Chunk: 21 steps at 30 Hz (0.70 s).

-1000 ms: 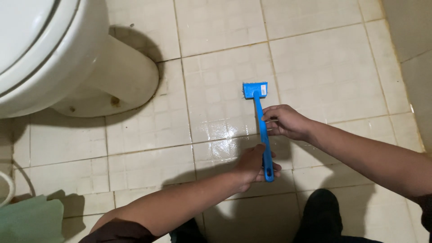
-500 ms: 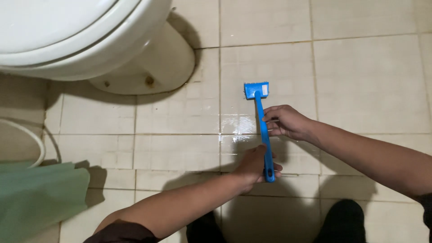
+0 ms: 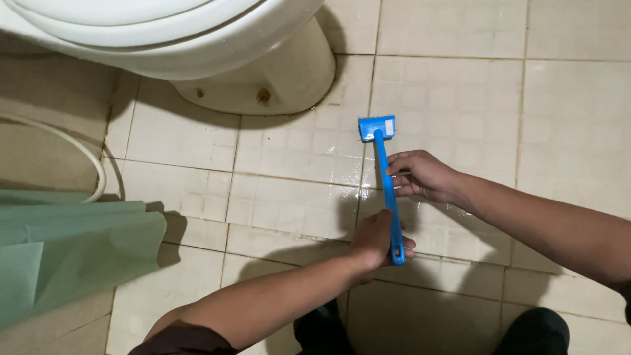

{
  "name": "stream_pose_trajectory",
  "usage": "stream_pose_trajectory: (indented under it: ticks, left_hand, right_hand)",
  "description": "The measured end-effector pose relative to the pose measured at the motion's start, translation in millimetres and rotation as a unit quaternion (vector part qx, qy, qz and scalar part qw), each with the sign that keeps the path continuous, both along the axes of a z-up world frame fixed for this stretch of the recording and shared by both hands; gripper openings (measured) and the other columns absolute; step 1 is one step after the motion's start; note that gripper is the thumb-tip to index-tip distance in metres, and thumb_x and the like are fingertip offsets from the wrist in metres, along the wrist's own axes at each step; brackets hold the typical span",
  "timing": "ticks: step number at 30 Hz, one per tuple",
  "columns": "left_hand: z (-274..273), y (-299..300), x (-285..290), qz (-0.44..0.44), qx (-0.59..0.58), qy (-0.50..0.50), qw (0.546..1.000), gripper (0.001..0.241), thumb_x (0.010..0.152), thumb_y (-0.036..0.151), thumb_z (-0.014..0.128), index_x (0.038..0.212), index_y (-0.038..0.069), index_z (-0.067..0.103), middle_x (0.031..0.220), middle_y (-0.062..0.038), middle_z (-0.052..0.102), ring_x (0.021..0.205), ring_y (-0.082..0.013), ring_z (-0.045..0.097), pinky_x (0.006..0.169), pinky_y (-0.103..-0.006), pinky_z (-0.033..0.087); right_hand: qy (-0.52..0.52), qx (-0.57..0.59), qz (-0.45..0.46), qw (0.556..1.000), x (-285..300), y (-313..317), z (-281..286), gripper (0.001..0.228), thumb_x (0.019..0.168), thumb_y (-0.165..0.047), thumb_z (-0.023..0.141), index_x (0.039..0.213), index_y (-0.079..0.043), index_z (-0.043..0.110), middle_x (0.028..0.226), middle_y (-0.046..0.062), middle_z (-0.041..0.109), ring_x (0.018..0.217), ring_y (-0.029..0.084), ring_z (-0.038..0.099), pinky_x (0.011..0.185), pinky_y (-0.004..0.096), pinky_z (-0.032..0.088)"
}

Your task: The person uses a blue scrub brush to clean the grout lines on a tiled bathroom floor. They scrub back and forth along the seams near the toilet and then move to scrub the corner of the shower area.

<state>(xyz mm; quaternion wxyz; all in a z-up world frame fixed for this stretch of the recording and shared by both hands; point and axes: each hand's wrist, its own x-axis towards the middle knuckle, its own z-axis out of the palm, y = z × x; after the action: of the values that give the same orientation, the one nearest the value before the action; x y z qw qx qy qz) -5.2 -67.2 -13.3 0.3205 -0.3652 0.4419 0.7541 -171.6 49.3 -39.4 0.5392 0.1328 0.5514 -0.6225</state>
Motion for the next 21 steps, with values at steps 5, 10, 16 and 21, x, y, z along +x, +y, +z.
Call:
stream_pose_trajectory:
  ticks: [5, 10, 16, 21]
  left_hand:
    - [-1.0, 0.8, -3.7, -0.005, 0.005, -0.013, 1.000, 0.051, 0.104, 0.044, 0.034, 0.116, 0.000, 0.057, 0.086, -0.019, 0.072, 0.067, -0.0255, 0.072, 0.064, -0.0376, 0.061]
    - [1.3, 11.8, -12.7, -0.010, -0.004, -0.011, 1.000, 0.050, 0.105, 0.041, 0.035, 0.115, -0.001, 0.058, 0.083, -0.019, 0.071, 0.065, -0.0256, 0.070, 0.062, -0.0379, 0.061]
    - [5.8, 33.1, -25.1, -0.046, 0.004, -0.005, 0.999, 0.050, 0.104, 0.040, 0.032, 0.116, -0.001, 0.057, 0.082, -0.018, 0.070, 0.065, -0.0255, 0.071, 0.062, -0.0380, 0.060]
    - [6.5, 60.1, -33.6, -0.112, -0.002, 0.016, 0.994, 0.051, 0.104, 0.045, 0.032, 0.117, 0.003, 0.057, 0.082, -0.016, 0.072, 0.068, -0.0224, 0.071, 0.063, -0.0364, 0.056]
  right_hand:
    - [0.008, 0.005, -0.006, 1.000, -0.8, 2.0, -1.8, 0.023, 0.091, -0.004, 0.059, 0.114, -0.001, 0.062, 0.092, 0.006, 0.068, 0.079, 0.015, 0.070, 0.073, 0.035, 0.064]
    - [0.008, -0.003, -0.026, 1.000, -4.9, 15.3, -4.9, 0.022, 0.091, -0.002, 0.059, 0.113, -0.001, 0.061, 0.091, 0.006, 0.066, 0.078, 0.016, 0.070, 0.071, 0.034, 0.064]
    - [0.003, -0.013, -0.058, 0.998, -9.6, 46.4, 1.9, 0.022, 0.091, -0.001, 0.058, 0.112, 0.002, 0.062, 0.092, 0.009, 0.068, 0.079, 0.017, 0.070, 0.071, 0.034, 0.064]
    - [0.004, 0.010, -0.081, 0.997, -11.8, 86.6, 10.4, 0.023, 0.090, -0.002, 0.057, 0.112, 0.002, 0.062, 0.094, 0.008, 0.067, 0.081, 0.017, 0.071, 0.072, 0.035, 0.064]
